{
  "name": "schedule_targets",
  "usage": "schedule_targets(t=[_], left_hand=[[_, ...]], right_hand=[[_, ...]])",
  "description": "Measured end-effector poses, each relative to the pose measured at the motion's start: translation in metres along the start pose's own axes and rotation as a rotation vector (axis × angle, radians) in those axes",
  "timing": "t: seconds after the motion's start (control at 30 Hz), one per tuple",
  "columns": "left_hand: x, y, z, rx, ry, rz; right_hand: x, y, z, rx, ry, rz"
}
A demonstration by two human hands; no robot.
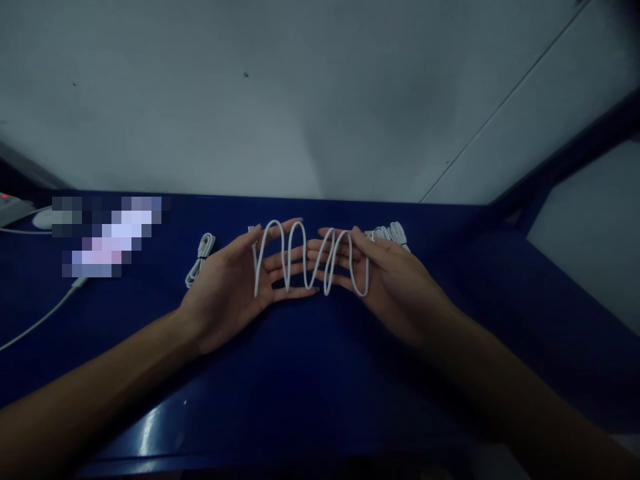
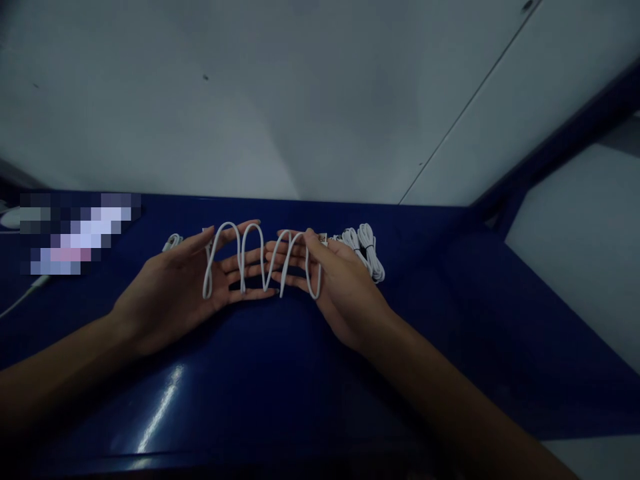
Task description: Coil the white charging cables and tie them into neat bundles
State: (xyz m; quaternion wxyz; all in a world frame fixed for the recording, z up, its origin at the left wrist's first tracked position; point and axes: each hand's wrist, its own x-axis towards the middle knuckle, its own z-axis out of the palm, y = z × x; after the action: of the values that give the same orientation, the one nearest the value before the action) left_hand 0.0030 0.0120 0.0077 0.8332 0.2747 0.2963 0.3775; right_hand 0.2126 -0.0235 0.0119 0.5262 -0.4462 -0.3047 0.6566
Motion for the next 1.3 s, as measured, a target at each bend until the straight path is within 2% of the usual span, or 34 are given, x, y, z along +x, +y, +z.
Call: schedule_targets(t=[0.17,0.37,0.5,0.83,1.1,1.3], left_hand=[[-0.001,0.001,0.002,-0.009,-0.018,0.008],[-0.003,0.001,0.005,-0.040,0.010,0.032],[-0.003,0.001,0.005,-0.047,-0.013,0.052],[-0.003,0.003,0.006,-0.006,0.016,0.063],[-0.004,0.003,0.006,0.012,0.047,0.055],[-0.005,0.003,0.007,0.003,0.049,0.055]], right_hand=[[-0.001,0.000,-0.001,0.022,-0.019,0.001],[0.001,0.002,-0.005,0.064,-0.120,-0.031],[0.003,0.003,-0.008,0.084,-0.164,-0.019],[0.005,0.005,-0.013,-0.004,-0.133,-0.032],[0.003,0.003,-0.010,0.019,-0.112,-0.055],[0.010,0.009,-0.015,-0.014,-0.142,-0.089]])
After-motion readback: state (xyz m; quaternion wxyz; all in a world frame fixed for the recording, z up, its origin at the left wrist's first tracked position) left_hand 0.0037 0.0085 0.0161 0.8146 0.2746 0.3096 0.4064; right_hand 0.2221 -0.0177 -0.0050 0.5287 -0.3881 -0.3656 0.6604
